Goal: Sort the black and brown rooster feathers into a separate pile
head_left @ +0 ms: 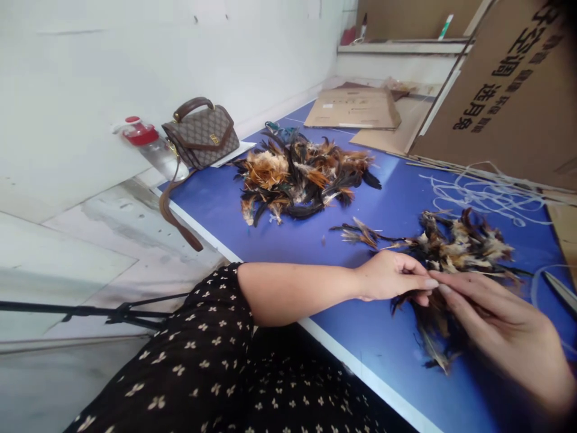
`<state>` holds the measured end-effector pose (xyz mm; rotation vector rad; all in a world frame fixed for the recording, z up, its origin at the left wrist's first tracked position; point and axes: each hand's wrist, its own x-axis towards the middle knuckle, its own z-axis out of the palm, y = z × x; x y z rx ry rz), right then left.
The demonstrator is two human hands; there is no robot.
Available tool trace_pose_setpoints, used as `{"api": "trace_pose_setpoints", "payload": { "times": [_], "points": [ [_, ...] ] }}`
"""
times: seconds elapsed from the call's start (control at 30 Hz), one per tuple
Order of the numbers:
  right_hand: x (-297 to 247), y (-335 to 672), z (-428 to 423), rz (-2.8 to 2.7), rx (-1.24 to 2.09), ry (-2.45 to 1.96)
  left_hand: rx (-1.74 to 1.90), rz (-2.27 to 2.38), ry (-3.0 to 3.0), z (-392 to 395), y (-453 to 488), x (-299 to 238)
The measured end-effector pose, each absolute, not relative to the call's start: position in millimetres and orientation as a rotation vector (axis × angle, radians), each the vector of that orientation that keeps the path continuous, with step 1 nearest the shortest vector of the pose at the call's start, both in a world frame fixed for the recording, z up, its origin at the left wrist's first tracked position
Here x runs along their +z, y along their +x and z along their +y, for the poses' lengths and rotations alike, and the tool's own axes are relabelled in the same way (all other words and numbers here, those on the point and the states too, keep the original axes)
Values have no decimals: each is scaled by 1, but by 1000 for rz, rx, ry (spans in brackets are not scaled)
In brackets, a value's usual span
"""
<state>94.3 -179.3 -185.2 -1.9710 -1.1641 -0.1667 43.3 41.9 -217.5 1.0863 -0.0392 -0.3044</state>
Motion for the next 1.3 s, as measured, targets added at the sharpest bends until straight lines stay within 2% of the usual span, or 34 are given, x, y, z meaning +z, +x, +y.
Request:
{"api": "trace_pose_setpoints", "payload": {
  "times": [0.13,0.3,0.43,0.6,0.8,0.87,1.0,1.07,1.13,1.2,1.3],
  "points": [
    [-165,112,-175,-995,-291,-2159,-377,-124,1052,41,48,-225],
    [-141,152,-115,-1395,-117,-2232,-736,-278,885,35,53,-233],
    [-163,178,-47,-1556,106,-2406,-959,-386,871,30,59,-239],
    [-189,184,-5,-1568,176,-2523,-966,-381,896,30,67,-243],
    [-149,204,-57,-1250,-11,-2553,-930,-389,874,35,58,-235],
    [-138,219,-94,-1066,-167,-2693,-915,-402,868,37,53,-231],
    [-133,228,-157,-1033,-257,-3018,-919,-456,885,42,44,-223],
    [-135,214,-168,-1198,-474,-2916,-932,-473,898,43,39,-219],
    [-139,193,-162,-1415,-560,-2615,-947,-482,910,43,36,-215],
    [-145,175,-144,-1590,-362,-2367,-963,-491,922,44,33,-211],
    [-161,165,-115,-1639,-132,-2301,-994,-506,933,45,31,-208]
  ]
}}
